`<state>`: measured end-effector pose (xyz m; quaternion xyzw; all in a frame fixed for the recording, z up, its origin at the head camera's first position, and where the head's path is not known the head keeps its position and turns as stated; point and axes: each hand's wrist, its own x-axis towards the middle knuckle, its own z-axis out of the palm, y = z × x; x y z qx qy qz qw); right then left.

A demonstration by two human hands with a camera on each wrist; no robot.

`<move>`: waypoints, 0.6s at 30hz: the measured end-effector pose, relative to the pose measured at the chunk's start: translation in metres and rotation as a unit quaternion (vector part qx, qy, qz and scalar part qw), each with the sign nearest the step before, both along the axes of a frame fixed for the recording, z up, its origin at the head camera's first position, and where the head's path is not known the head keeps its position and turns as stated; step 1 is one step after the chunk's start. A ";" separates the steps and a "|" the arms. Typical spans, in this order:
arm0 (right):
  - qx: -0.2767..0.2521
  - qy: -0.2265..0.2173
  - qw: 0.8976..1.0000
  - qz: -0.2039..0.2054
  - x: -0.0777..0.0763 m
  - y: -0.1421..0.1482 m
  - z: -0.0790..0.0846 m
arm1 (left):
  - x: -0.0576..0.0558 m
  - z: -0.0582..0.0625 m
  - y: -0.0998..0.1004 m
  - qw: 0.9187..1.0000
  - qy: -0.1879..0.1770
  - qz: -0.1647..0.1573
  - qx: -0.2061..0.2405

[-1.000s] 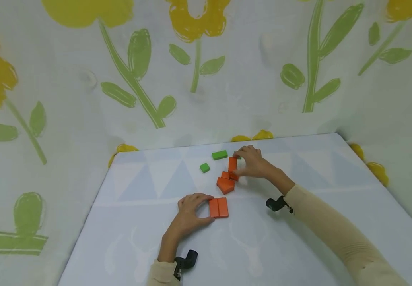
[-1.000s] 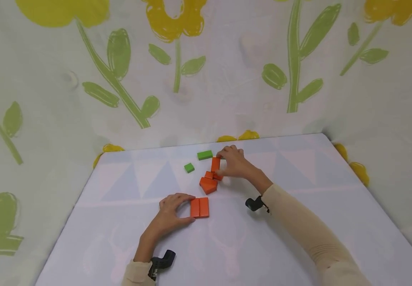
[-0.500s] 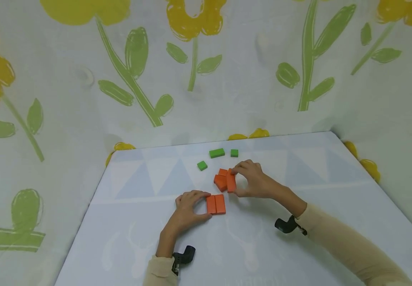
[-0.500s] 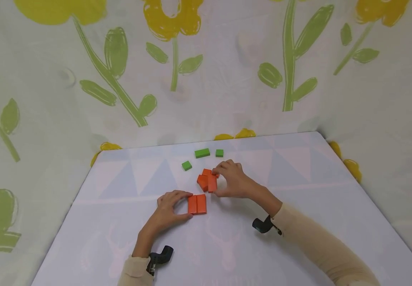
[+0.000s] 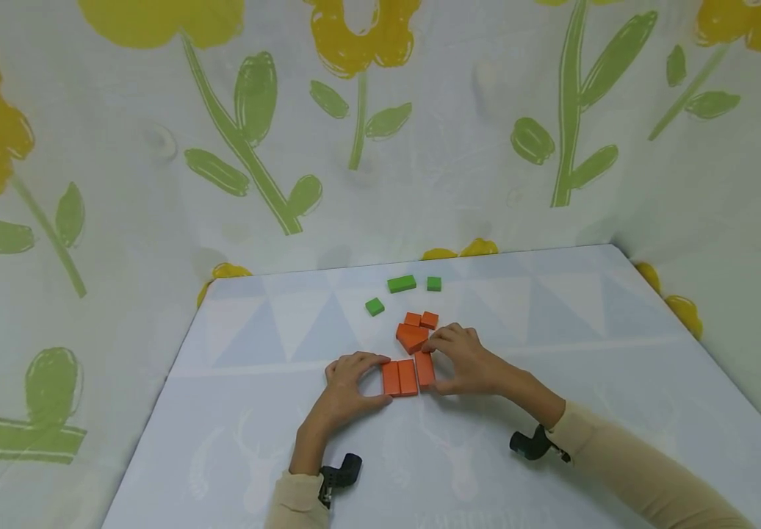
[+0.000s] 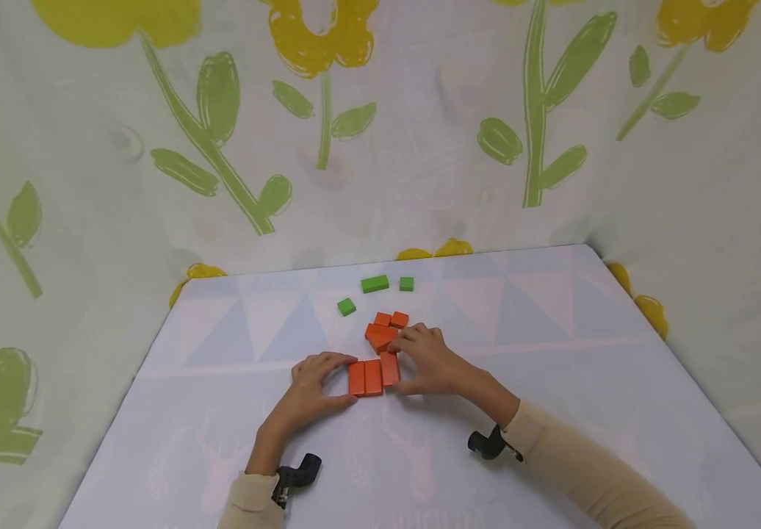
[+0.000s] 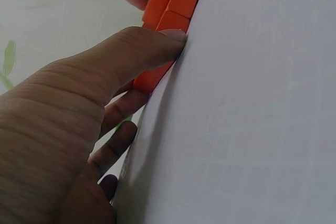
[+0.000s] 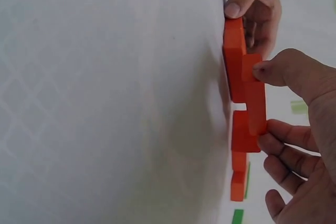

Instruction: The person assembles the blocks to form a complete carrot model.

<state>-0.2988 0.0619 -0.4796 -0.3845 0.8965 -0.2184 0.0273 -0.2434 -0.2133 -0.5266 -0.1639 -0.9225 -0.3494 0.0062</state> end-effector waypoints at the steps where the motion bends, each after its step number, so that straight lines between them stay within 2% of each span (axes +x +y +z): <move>1: 0.002 -0.001 1.000 -0.001 0.001 0.000 -0.001 | 0.000 -0.001 0.000 1.000 0.000 0.000 0.001; 18: 0.029 -0.036 0.998 -0.031 0.003 -0.006 -0.014 | -0.001 -0.001 -0.001 1.000 -0.004 0.001 -0.005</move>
